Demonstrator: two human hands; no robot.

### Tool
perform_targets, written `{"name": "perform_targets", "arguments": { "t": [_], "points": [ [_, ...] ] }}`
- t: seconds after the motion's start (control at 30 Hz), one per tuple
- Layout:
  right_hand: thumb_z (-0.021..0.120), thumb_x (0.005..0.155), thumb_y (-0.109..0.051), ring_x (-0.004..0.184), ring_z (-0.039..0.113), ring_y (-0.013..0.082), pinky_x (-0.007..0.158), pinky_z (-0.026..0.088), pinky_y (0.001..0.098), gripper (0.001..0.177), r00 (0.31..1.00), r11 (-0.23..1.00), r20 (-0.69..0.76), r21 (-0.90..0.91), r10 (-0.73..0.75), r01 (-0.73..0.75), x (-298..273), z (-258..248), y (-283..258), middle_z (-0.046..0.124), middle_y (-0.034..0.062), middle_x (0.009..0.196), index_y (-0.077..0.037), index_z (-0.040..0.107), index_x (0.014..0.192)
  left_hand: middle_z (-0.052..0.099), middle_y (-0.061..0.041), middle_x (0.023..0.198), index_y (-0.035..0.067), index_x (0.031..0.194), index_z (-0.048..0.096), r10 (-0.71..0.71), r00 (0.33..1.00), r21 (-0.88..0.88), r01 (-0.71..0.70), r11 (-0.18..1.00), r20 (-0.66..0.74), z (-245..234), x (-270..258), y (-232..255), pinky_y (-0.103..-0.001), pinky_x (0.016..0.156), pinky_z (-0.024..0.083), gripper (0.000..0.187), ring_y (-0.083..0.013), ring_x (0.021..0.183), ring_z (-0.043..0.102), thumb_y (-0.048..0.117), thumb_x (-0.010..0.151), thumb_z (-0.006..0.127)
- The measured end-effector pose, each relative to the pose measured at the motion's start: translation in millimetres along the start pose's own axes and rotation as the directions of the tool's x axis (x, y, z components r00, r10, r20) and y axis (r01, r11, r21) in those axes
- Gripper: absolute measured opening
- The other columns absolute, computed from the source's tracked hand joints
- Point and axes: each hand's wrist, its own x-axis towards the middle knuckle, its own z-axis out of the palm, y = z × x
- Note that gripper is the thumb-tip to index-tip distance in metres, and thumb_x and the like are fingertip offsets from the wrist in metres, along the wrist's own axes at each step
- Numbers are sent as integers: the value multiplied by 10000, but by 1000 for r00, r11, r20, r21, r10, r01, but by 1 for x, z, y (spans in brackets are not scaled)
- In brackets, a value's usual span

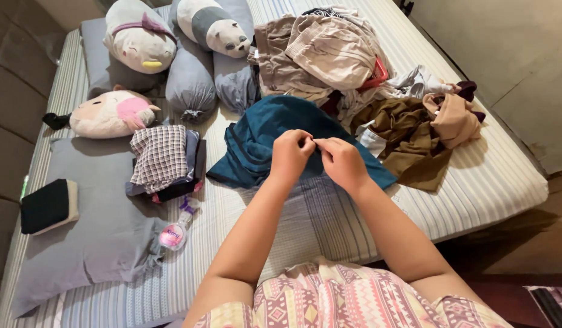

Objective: Fold a plaid shirt and dark blue pants on a bed.

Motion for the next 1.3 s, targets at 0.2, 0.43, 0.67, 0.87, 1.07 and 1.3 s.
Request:
{"name": "perform_targets", "arguments": {
  "t": [0.2, 0.43, 0.67, 0.87, 1.07, 1.3],
  "points": [
    [696, 950, -49, 676, 639, 170, 629, 491, 292, 129, 951, 940, -64, 186, 302, -286, -2, 9, 37, 706, 98, 840, -63, 765, 1059, 691, -89, 736, 49, 910, 739, -529, 845, -269, 493, 827, -81, -1, 6, -23, -281, 627, 488, 141, -162, 669, 634, 138, 935, 632],
    [708, 987, -70, 740, 523, 36, 638, 408, 221, 96, 833, 563, 233, 644, 501, -518, 8, 39, 97, 585, -43, 827, -58, 613, 998, 581, -141, 884, 9, 995, 605, -108, 989, -214, 128, 968, 102, -22, 3, 22, -315, 746, 500, 262, -236, 807, 587, -90, 760, 545],
    [635, 953, 28, 814, 604, 1, 702, 461, 167, 232, 937, 545, 243, 764, 251, -344, 26, 15, 60, 698, -14, 935, -90, 566, 1141, 661, -94, 1005, 36, 1060, 622, 8, 1000, -285, -9, 959, -5, -14, 10, 33, -328, 891, 560, 307, -208, 992, 666, -134, 806, 640],
    [647, 993, 46, 844, 622, 28, 718, 481, 181, 233, 972, 741, 172, 630, 159, -232, 27, 11, 49, 747, 44, 1007, -41, 638, 1210, 708, -44, 924, 26, 1033, 647, -239, 969, -362, 201, 910, -63, -9, 7, 35, -262, 829, 595, 213, -123, 898, 724, -45, 855, 741],
    [686, 985, 54, 985, 697, 74, 845, 563, 217, 192, 987, 748, -36, 657, 154, -92, 14, 25, 62, 721, 60, 1076, -10, 618, 1152, 713, -75, 903, 15, 988, 664, -230, 960, -287, 178, 941, -157, 3, 2, 37, -266, 795, 594, 147, -142, 845, 730, 5, 880, 762],
    [744, 900, 64, 963, 647, 91, 820, 511, 229, 389, 980, 670, 62, 721, 189, -175, 3, 20, 69, 702, 78, 1089, -24, 520, 1206, 703, -102, 894, 20, 948, 698, -282, 958, -223, 263, 939, -60, 1, -5, 21, -302, 742, 573, 130, -195, 802, 714, 69, 870, 789]
  ]
}}
